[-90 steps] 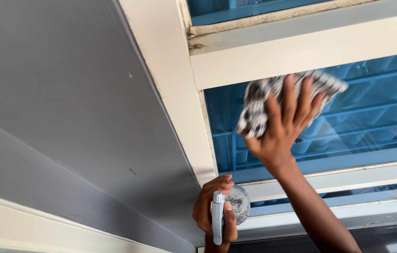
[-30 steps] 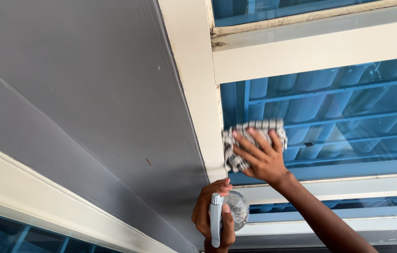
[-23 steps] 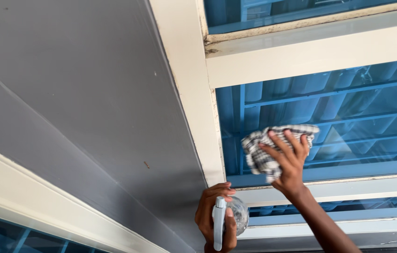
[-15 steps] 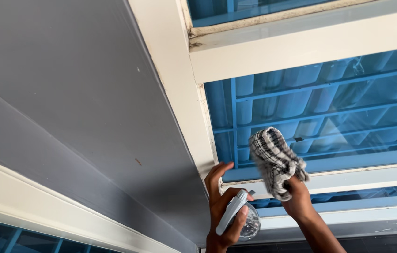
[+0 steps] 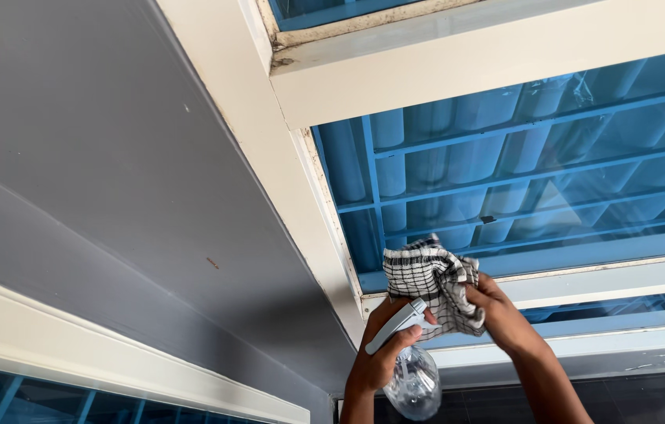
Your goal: The person wipes a blue glass surface using a cloth and a spray bottle, moving across the frame while cleaning.
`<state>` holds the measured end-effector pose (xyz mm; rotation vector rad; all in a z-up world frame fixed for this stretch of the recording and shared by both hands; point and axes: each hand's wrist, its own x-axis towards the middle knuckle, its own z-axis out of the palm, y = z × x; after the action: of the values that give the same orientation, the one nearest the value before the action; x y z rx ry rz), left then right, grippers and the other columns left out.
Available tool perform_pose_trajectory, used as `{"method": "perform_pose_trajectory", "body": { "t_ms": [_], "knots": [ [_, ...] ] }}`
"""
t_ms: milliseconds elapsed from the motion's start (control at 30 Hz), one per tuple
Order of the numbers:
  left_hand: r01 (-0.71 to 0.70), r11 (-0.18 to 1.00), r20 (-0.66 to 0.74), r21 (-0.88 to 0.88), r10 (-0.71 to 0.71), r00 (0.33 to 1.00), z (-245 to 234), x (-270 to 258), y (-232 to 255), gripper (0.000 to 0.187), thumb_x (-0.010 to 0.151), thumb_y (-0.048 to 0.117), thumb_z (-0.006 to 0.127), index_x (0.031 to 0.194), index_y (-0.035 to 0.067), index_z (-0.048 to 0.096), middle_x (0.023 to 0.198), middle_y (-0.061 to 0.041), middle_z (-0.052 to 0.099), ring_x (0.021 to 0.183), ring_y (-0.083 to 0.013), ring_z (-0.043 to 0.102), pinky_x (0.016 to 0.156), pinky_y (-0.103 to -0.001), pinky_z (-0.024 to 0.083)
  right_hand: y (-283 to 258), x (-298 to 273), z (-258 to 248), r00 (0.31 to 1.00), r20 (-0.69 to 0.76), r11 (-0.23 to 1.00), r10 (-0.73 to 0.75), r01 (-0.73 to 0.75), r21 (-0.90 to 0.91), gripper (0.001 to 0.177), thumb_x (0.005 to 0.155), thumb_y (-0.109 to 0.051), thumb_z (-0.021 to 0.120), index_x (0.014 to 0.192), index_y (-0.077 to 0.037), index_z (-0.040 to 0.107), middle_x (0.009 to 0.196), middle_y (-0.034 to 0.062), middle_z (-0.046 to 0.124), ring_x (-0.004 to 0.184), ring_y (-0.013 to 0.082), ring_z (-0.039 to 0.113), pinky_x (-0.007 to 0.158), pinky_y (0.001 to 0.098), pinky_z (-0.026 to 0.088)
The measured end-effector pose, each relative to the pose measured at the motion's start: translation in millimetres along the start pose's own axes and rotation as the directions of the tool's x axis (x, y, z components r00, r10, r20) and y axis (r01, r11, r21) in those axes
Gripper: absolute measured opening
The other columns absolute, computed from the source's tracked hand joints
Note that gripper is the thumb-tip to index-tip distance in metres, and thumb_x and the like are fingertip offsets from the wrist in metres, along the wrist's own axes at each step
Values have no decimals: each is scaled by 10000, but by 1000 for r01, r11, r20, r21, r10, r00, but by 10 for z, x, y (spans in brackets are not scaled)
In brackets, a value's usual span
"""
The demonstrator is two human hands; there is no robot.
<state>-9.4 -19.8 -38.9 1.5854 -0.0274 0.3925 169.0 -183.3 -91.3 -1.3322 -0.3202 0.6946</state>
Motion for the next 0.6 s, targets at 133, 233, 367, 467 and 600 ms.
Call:
{"method": "perform_pose_trajectory", "body": {
  "t_ms": [133, 233, 367, 467, 600],
  "knots": [
    [125, 990, -90, -58, -130, 987, 78, -12, -85, 613, 910, 455, 578, 1367, 55, 665, 1163, -217, 690, 902, -239, 568, 803, -437, 473, -669, -390, 157, 915, 26, 787, -402, 360, -500, 561, 849, -25, 560, 1410, -28, 546, 1107, 103, 659, 1073, 231, 669, 946, 410, 567],
    [30, 999, -205, 20, -25, 978, 167, -32, -3, 686, 950, 453, 545, 1503, 47, 555, 1417, -200, 598, 1218, -267, 533, 1027, -452, 418, -790, -600, 86, 842, 45, 700, -537, 475, -533, 479, 809, 31, 632, 1282, -37, 592, 1030, 98, 650, 1169, 259, 643, 1002, 428, 562],
    [18, 1000, -308, 4, -16, 951, 404, -28, 102, 806, 909, 475, 548, 1582, 65, 378, 1565, -201, 479, 1286, -356, 564, 1113, -479, 430, -594, -900, 89, 862, 377, 683, -340, 502, -531, 661, 782, -48, 768, 1378, -72, 484, 1074, 95, 686, 1233, 283, 634, 1082, 451, 497],
    [8, 991, -372, 134, 42, 927, 651, -34, 99, 821, 988, 523, 488, 1628, 60, 263, 1674, -249, 304, 1539, -377, 337, 1209, -526, 304, -514, -959, 323, 921, 388, 557, -18, 332, -761, 1164, 716, -171, 942, 1590, -128, 174, 1422, 205, 458, 1360, 391, 426, 1123, 513, 357],
    [118, 991, -381, 56, -88, 920, 918, -10, 36, 930, 948, 573, 468, 1650, 91, 93, 1606, -306, 236, 1524, -444, 289, 1167, -606, 309, -435, -964, 333, 943, 319, 494, 98, 232, -838, 1373, 629, -173, 975, 1585, -177, -12, 1615, 266, 278, 1434, 430, 318, 1174, 510, 337]
  ]
}}
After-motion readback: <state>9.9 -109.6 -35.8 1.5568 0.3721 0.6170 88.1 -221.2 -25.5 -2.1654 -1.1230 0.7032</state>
